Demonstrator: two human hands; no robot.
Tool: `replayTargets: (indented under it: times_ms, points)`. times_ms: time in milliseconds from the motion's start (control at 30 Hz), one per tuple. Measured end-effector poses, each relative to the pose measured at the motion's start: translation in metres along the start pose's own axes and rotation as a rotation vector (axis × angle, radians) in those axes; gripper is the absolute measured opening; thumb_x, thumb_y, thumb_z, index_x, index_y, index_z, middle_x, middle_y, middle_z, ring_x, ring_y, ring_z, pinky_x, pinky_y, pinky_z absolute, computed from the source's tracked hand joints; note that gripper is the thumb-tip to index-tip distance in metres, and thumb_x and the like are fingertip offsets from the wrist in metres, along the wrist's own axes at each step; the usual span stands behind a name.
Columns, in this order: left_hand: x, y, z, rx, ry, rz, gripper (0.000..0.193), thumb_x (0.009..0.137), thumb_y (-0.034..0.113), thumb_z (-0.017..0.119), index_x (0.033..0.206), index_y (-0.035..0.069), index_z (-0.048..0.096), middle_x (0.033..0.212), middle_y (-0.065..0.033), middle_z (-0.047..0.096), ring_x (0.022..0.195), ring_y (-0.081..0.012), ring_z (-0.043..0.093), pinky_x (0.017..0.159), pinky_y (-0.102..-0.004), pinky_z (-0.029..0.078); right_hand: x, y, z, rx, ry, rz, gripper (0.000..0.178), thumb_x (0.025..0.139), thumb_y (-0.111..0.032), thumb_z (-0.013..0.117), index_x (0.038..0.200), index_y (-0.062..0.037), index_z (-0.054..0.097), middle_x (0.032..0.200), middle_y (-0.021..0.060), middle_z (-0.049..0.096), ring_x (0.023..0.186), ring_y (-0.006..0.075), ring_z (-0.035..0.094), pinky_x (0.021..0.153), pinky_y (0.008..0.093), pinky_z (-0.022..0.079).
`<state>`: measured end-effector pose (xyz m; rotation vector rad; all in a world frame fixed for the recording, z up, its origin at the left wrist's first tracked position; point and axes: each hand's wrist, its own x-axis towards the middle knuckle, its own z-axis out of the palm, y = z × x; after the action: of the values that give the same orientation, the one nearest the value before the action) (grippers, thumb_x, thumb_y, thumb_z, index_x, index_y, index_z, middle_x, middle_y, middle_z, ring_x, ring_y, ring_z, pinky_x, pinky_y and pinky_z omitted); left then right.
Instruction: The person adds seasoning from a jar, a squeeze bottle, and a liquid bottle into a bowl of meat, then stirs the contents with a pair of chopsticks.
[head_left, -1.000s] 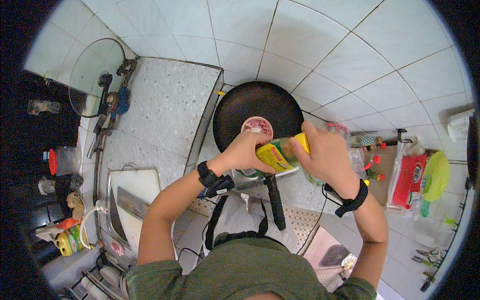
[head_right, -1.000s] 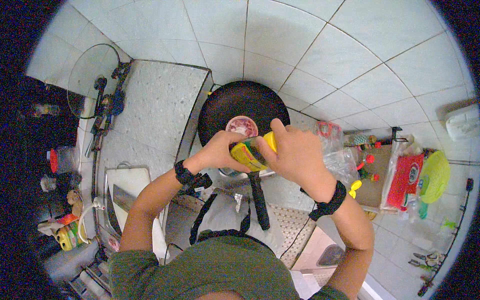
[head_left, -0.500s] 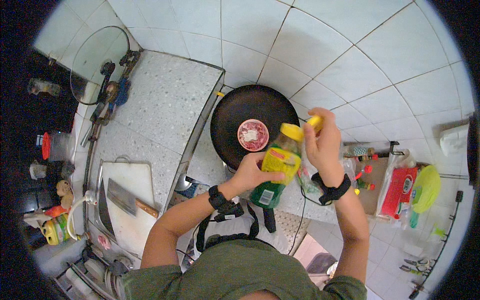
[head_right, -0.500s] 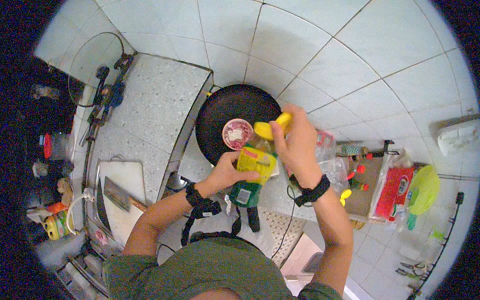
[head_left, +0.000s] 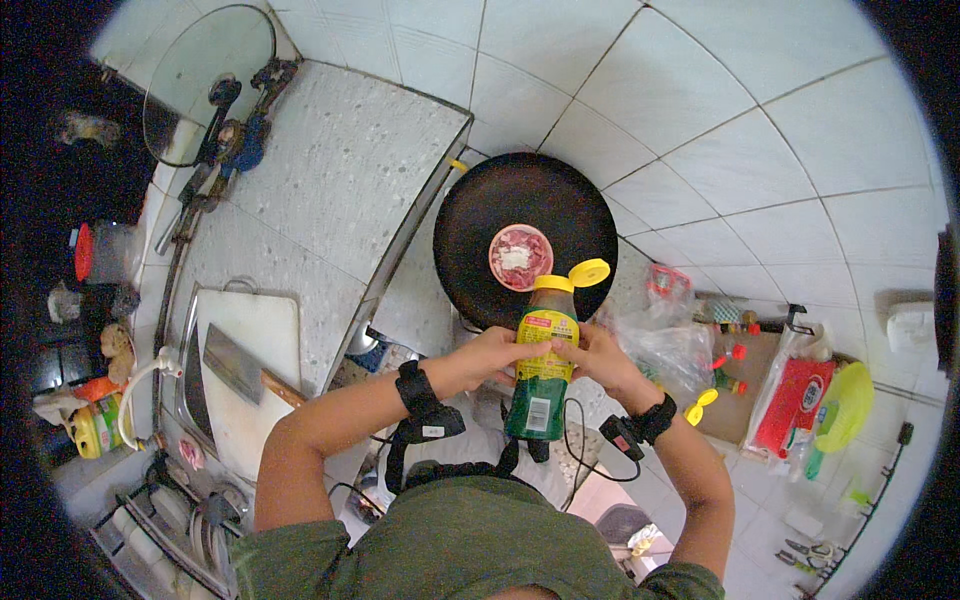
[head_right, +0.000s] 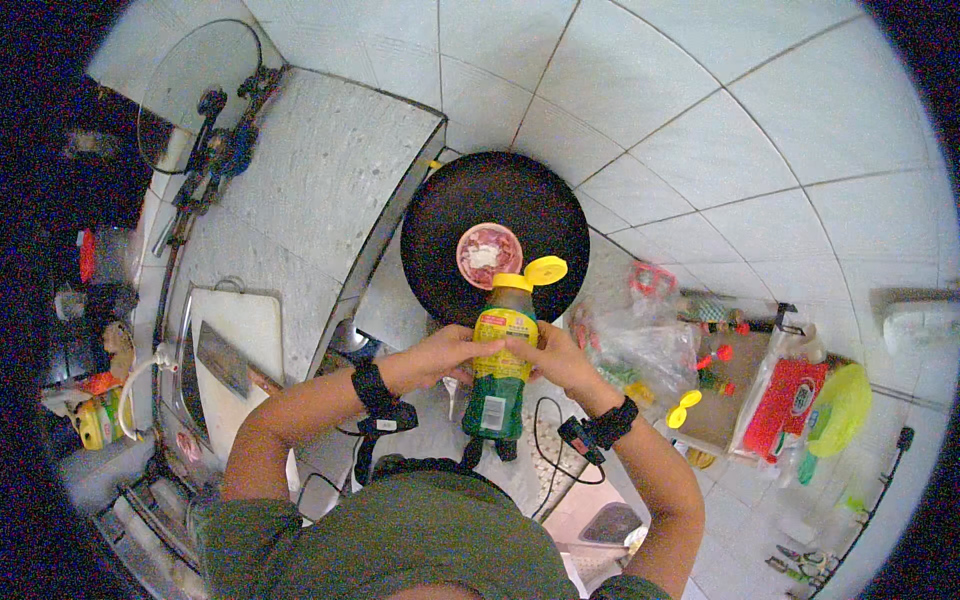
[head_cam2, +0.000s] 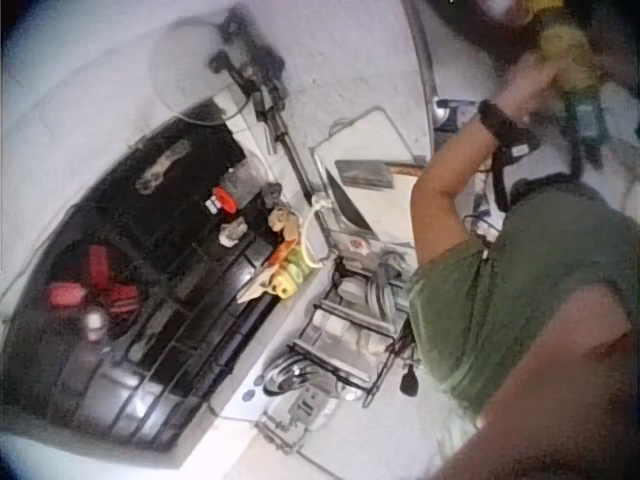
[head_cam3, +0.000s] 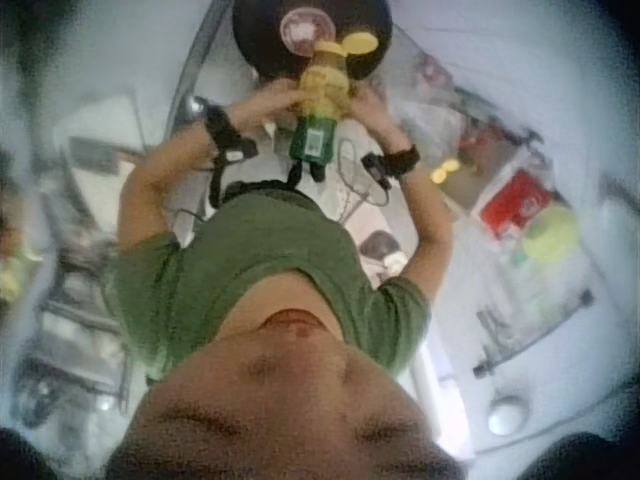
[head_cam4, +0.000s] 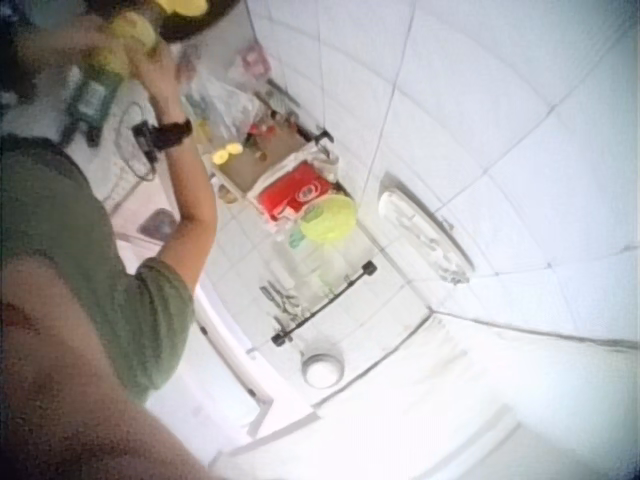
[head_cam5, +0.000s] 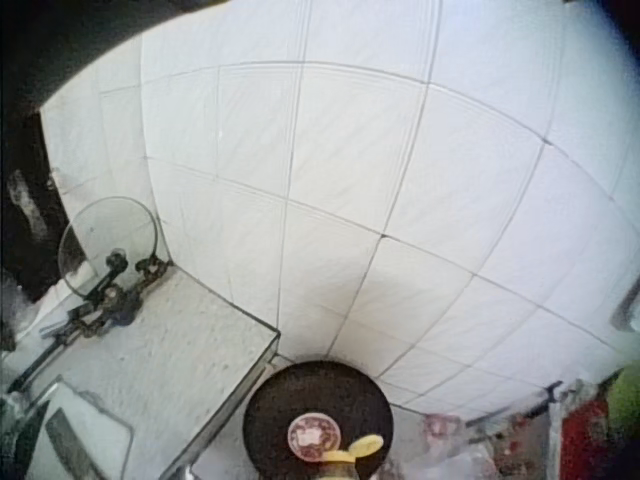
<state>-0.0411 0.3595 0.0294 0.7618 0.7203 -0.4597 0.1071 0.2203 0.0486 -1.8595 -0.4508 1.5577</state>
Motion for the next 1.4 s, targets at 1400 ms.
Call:
replayTargets:
  times_ms: [1400]
  points:
    - [0.042,-0.007,-0.018,-0.252,-0.016,-0.02,0.037,0.077,0.03,0.066,0.107,0.01,0.059,0.094,-0.0021,0.063,0.082,-0.0122,0.061,0.064,-0.029,0.048,0.038,-0.005,-0.004,0.363,-0.106,0.223,0.037,0.088,-0.02,0.057,0.114,0.0046,0.048,0.103,0.0113,0.06,0.088,0.0177,0.061,0.077,0.0285,0.05]
